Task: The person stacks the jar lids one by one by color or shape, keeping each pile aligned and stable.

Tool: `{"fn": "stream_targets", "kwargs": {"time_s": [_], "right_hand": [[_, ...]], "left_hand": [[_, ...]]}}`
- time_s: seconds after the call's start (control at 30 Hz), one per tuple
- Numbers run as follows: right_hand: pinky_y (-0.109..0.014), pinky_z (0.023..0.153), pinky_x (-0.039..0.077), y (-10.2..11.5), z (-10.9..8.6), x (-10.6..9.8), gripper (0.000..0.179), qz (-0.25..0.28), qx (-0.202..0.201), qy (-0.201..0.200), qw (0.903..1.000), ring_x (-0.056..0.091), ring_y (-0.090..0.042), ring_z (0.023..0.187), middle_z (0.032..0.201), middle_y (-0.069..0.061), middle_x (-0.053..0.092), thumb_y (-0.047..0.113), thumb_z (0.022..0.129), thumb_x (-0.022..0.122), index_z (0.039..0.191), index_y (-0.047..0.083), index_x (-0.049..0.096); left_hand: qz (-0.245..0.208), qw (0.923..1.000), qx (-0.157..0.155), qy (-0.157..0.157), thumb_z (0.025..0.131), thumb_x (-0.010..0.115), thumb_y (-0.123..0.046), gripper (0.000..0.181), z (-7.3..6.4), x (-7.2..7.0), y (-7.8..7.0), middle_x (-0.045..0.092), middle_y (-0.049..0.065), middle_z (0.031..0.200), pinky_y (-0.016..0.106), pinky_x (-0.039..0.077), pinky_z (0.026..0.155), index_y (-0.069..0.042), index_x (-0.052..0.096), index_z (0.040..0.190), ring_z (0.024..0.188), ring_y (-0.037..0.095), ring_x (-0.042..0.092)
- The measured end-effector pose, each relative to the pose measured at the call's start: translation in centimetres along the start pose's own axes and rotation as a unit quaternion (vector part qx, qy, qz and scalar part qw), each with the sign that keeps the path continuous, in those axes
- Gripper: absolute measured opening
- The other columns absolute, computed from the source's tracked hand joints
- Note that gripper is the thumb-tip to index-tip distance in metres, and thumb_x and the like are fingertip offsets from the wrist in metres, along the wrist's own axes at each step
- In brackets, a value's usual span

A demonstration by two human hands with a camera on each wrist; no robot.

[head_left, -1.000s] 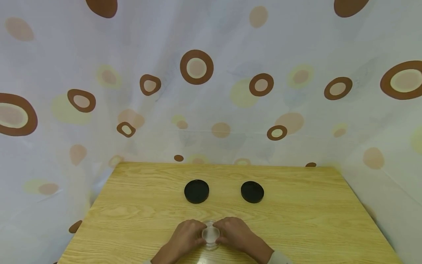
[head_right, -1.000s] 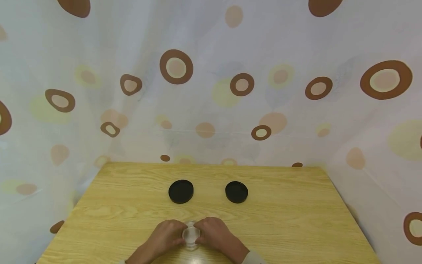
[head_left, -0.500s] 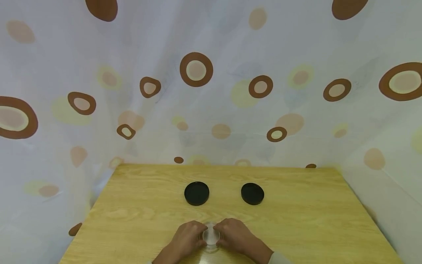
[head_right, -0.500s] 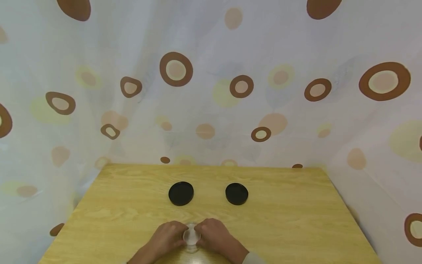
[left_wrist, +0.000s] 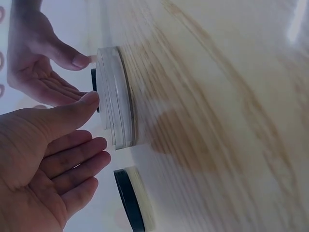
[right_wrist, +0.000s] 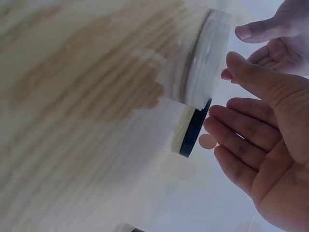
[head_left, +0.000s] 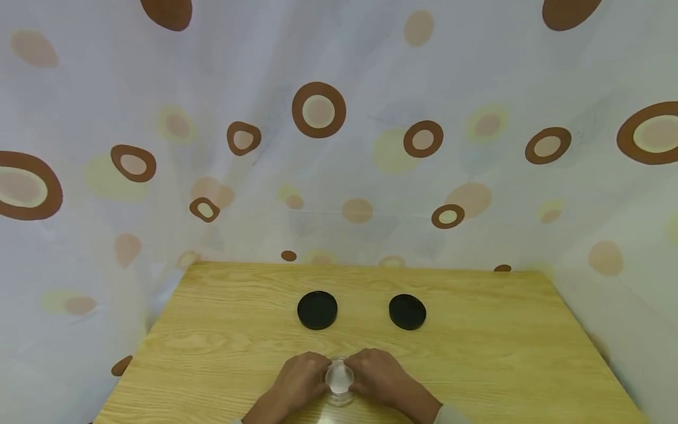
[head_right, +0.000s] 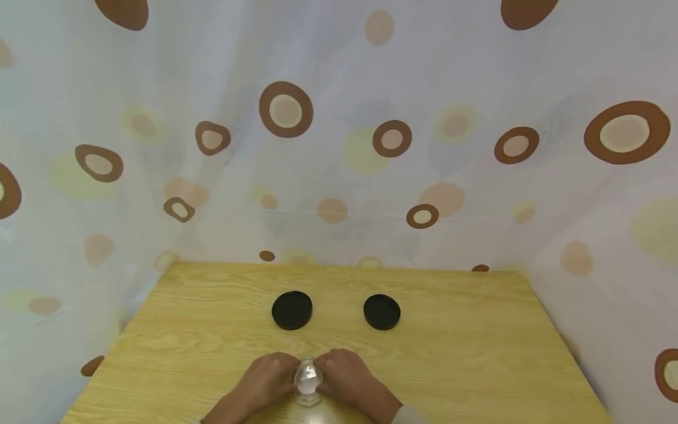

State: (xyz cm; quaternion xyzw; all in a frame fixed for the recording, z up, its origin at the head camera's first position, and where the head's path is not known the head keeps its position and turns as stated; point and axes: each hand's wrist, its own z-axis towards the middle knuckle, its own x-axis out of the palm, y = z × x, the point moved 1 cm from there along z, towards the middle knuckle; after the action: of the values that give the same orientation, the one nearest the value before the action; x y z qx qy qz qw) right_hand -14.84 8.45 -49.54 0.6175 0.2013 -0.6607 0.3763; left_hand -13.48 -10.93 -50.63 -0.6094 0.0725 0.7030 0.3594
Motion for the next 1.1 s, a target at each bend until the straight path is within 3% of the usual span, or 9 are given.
{"fn": "stream_targets", "kwargs": {"time_s": [0.17,0.37,0.5,0.63,0.9,1.1], "right_hand": [[-0.021,0.065,0.052,0.0,-0.1,-0.4,0.018,0.005,0.0,-0.004,1.0,0.064,-0.006,0.076,0.084,0.007,0.071,0.028,0.079,0.075,0.09,0.015,0.07],[-0.026,0.074,0.056,-0.4,-0.4,-0.6,0.028,0.003,0.011,-0.007,0.9999,0.068,-0.011,0.086,0.092,0.004,0.074,0.029,0.077,0.077,0.099,0.013,0.072],[-0.03,0.077,0.057,-0.7,-0.4,-0.9,0.034,0.0,0.024,-0.001,0.9997,0.069,-0.015,0.091,0.099,0.0,0.073,0.031,0.078,0.076,0.104,0.01,0.071],[-0.033,0.08,0.057,-0.9,0.0,-1.1,0.039,0.004,0.034,0.013,0.9993,0.068,-0.019,0.095,0.104,-0.003,0.072,0.032,0.079,0.076,0.108,0.007,0.07],[-0.036,0.082,0.057,-1.3,1.3,-1.9,0.046,-0.003,0.062,0.022,0.9978,0.067,-0.023,0.1,0.11,-0.006,0.071,0.035,0.078,0.076,0.114,0.006,0.068],[-0.039,0.084,0.056,-2.0,2.4,-2.5,0.049,0.014,0.086,0.006,0.9962,0.066,-0.026,0.103,0.113,-0.01,0.07,0.033,0.079,0.076,0.116,0.004,0.066]], "left_hand": [[-0.011,0.9997,-0.021,0.009,0.066,0.085,-0.021,0.03,-0.1,-0.2,0.3,0.073,-0.001,0.088,0.023,0.055,0.069,-0.01,0.072,0.09,0.082,0.012,0.067],[-0.029,0.9985,-0.038,0.027,0.068,0.084,-0.022,0.04,0.3,-0.6,0.4,0.073,0.005,0.102,0.03,0.057,0.081,-0.005,0.071,0.102,0.095,0.02,0.068],[-0.062,0.9958,-0.056,0.037,0.068,0.084,-0.023,0.045,0.5,-1.0,0.4,0.072,0.009,0.106,0.033,0.056,0.084,-0.003,0.071,0.106,0.1,0.023,0.068],[-0.065,0.9946,-0.067,0.045,0.07,0.083,-0.023,0.046,0.5,-1.6,0.7,0.071,0.011,0.11,0.036,0.056,0.086,-0.002,0.069,0.109,0.102,0.026,0.067],[-0.054,0.9965,-0.06,0.02,0.074,0.08,-0.027,0.049,1.0,-2.0,1.4,0.069,0.012,0.115,0.039,0.055,0.089,-0.002,0.066,0.114,0.106,0.027,0.066],[-0.036,0.9979,-0.055,-0.001,0.073,0.081,-0.027,0.051,1.8,-1.9,2.0,0.069,0.012,0.114,0.038,0.055,0.087,-0.001,0.066,0.114,0.104,0.026,0.066]]}}
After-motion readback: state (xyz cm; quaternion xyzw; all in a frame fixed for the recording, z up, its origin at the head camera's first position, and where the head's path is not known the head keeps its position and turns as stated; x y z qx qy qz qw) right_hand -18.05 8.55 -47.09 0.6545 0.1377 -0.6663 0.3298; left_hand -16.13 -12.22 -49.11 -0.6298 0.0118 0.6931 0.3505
